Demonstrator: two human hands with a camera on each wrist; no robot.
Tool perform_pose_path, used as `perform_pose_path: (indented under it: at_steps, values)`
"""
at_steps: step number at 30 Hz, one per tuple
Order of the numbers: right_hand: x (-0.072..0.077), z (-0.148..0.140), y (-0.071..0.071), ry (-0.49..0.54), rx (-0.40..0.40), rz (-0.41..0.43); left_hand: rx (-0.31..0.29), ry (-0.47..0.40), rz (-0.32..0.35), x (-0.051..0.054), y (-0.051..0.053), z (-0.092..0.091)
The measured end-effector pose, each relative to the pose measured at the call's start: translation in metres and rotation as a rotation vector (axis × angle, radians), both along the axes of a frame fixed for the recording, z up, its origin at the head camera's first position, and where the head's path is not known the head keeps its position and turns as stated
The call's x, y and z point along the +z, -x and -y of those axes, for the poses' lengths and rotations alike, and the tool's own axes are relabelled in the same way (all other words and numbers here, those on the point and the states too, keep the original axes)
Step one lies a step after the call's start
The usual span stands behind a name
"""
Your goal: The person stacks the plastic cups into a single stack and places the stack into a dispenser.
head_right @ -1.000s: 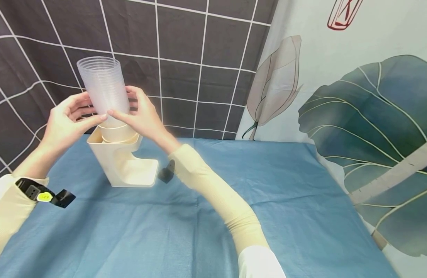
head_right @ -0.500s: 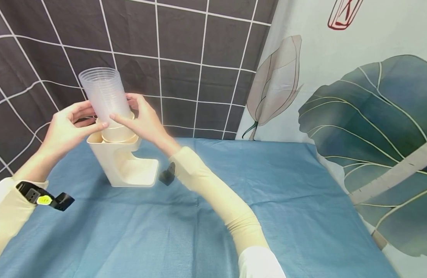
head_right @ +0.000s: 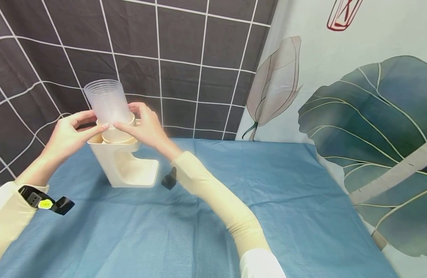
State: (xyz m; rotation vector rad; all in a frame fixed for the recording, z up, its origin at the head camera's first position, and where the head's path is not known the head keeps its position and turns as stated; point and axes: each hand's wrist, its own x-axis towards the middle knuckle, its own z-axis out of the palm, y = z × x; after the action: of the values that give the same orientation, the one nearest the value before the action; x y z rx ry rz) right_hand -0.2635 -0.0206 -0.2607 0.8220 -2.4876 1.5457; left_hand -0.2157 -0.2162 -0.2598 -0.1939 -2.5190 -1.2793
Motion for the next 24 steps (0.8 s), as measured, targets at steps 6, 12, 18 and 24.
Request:
perform_pose_path:
  at_steps: [6,12,18,24]
  values:
    - [-0.001,-0.001,0.0,-0.029,0.001,-0.013,0.015,0.003,0.013,-0.003,-0.001,0.001]
    - [0.01,-0.005,0.001,-0.037,-0.01,-0.164,0.012,-0.007,0.001,-0.009,-0.003,0.008]
    - [0.038,-0.006,0.002,-0.223,-0.014,-0.455,-0.014,-0.02,-0.025,-0.017,-0.004,0.018]
    - [0.063,0.004,-0.001,-0.506,0.005,-0.605,-0.087,0.053,0.055,-0.024,-0.003,0.024]
